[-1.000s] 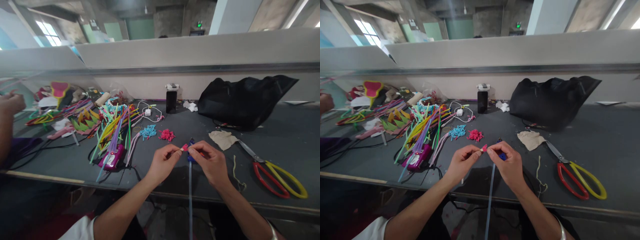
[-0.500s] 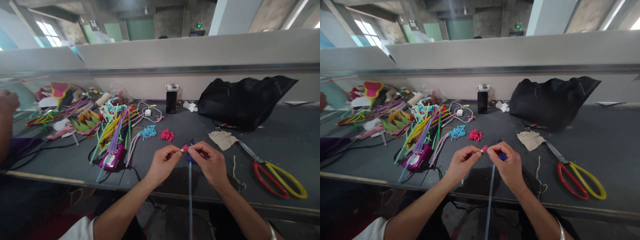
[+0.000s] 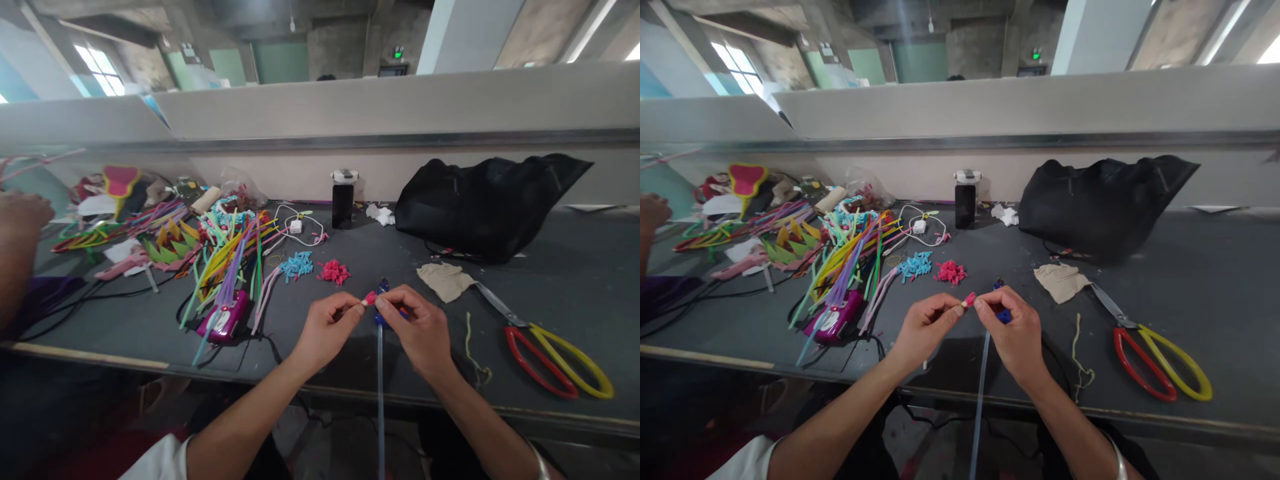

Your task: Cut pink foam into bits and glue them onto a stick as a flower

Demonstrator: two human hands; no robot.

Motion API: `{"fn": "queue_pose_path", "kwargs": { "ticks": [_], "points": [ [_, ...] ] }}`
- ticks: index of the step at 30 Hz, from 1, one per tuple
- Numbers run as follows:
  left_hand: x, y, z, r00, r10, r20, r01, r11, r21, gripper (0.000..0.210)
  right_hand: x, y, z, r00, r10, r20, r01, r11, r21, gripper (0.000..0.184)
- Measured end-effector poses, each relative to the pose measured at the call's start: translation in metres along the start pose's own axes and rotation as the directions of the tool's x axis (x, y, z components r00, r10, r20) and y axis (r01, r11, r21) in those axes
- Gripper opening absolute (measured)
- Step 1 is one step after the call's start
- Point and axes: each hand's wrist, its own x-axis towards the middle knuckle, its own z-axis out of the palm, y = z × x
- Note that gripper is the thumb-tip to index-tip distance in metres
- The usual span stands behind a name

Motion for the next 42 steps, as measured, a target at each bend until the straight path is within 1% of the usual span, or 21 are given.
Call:
{"fn": "queue_pose_path", "kwargs": {
  "ticks": [6, 9, 13, 18, 24, 27, 32, 42],
  "points": [
    [0.0002, 0.0022, 0.0, 1.0, -0.005, -0.014, 0.005, 1.0, 0.007, 0.022, -0.0008, -0.0005, -0.0006, 1.0, -0.006, -0.015, 0.006, 1.0, -0.004, 0.018],
    [0.0002, 0.0032, -0.0003, 1.0, -0.008, -0.026, 0.008, 1.0, 0.004, 0.022, -0.0014, -0.0008, -0.0028, 0.998, -0.037, -0.046, 0.038, 0.999, 0.011, 0.02],
    [0.0005, 0.0031, -0.0012, 0.999, -0.017, -0.036, 0.018, 1.0, 0.006, 0.023, -0.0021, -0.001, -0.0046, 0.995, -0.036, -0.09, 0.036, 0.999, -0.001, 0.02],
    [0.0013, 0.0023, -0.0015, 0.998, -0.028, -0.049, 0.027, 0.999, -0.019, 0.022, -0.0036, -0.0021, -0.0035, 0.996, -0.063, -0.061, 0.059, 0.996, -0.064, 0.012],
    [0.0005, -0.0004, -0.0003, 1.0, -0.003, -0.028, 0.003, 1.0, 0.005, 0.022, -0.0042, -0.005, -0.0028, 0.994, -0.096, -0.058, 0.092, 0.993, -0.075, 0.006],
    [-0.0001, -0.0023, 0.0004, 1.0, 0.0, -0.025, 0.001, 1.0, 0.029, 0.022, -0.0038, -0.0054, -0.0026, 0.993, -0.105, -0.059, 0.099, 0.991, -0.09, 0.007],
    [0.0, -0.004, 0.0005, 1.0, -0.002, -0.014, 0.002, 1.0, 0.012, 0.023, -0.0034, -0.0062, -0.0027, 0.992, -0.111, -0.06, 0.107, 0.992, -0.071, 0.008],
    [-0.0015, -0.0036, 0.0002, 1.0, 0.001, 0.003, -0.001, 1.0, 0.021, 0.024, -0.0038, -0.0062, -0.0022, 0.994, -0.094, -0.059, 0.088, 0.991, -0.098, 0.01]
  ]
}}
